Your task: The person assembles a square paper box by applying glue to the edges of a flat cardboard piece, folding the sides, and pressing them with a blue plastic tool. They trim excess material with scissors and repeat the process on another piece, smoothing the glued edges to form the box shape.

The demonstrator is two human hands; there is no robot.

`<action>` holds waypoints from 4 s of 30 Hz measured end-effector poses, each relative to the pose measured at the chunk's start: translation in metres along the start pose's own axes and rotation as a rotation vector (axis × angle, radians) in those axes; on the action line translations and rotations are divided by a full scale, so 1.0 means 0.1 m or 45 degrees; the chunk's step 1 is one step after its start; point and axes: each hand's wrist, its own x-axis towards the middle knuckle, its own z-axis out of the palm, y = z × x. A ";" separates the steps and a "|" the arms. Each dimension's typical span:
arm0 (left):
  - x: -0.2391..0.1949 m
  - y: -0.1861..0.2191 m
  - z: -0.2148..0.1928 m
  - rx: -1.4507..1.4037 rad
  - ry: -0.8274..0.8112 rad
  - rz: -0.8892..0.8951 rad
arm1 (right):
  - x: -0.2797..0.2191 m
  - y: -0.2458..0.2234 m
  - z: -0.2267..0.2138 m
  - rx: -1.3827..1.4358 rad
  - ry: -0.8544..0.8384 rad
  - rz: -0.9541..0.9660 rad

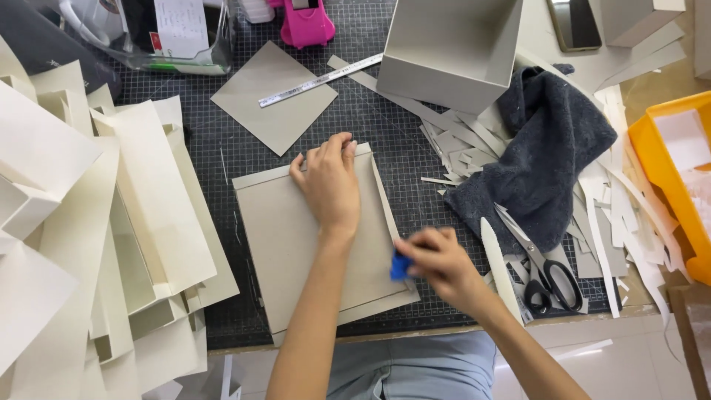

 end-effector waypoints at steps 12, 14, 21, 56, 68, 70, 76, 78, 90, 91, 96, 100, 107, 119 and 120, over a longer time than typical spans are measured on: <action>-0.01 -0.03 0.04 0.050 0.016 0.050 | -0.23 -0.07 -0.02 -0.027 -0.004 0.071; 0.02 -0.07 0.10 0.065 -0.009 0.046 | -0.14 -0.06 0.02 -0.092 0.067 -0.003; 0.05 -0.07 0.08 0.065 -0.096 0.002 | 0.91 0.49 0.24 -0.393 0.530 -0.350; 0.10 -0.05 -0.23 -0.344 -0.545 0.072 | 1.19 0.09 0.23 -0.995 0.406 -0.093; 0.04 -0.07 0.07 -0.505 -0.100 0.057 | 0.93 -0.02 0.22 -0.963 0.388 -0.069; 0.03 -0.08 0.09 -0.524 -0.036 0.080 | 0.98 0.02 0.21 -0.924 0.453 -0.105; 0.02 0.02 0.02 -0.163 0.022 0.187 | 0.49 -0.32 0.35 -1.018 0.315 -0.029; 0.00 0.00 0.04 -0.005 -0.085 0.152 | 0.66 -0.16 0.20 -1.012 0.346 -0.063; 0.03 0.04 0.05 0.015 -0.042 0.096 | 0.39 -0.22 0.14 -1.103 0.403 -0.056; 0.03 0.03 0.09 0.015 -0.041 0.092 | 0.23 -0.37 0.23 -1.103 0.399 -0.057; 0.01 0.04 0.11 0.199 0.037 0.074 | 0.04 -0.40 0.23 -0.972 0.227 0.054; 0.04 0.05 0.14 0.235 0.050 0.058 | -0.01 -0.52 0.23 -1.024 0.300 0.086; -0.01 0.05 0.15 0.242 0.022 0.062 | -0.22 -0.57 0.28 -1.026 0.319 0.045; 0.24 0.13 -0.07 0.210 -0.303 0.010 | -0.28 -0.58 0.16 -1.002 0.296 -0.070; 0.30 0.17 -0.15 0.183 -0.507 -0.014 | -0.23 -0.50 0.12 -0.993 0.305 -0.151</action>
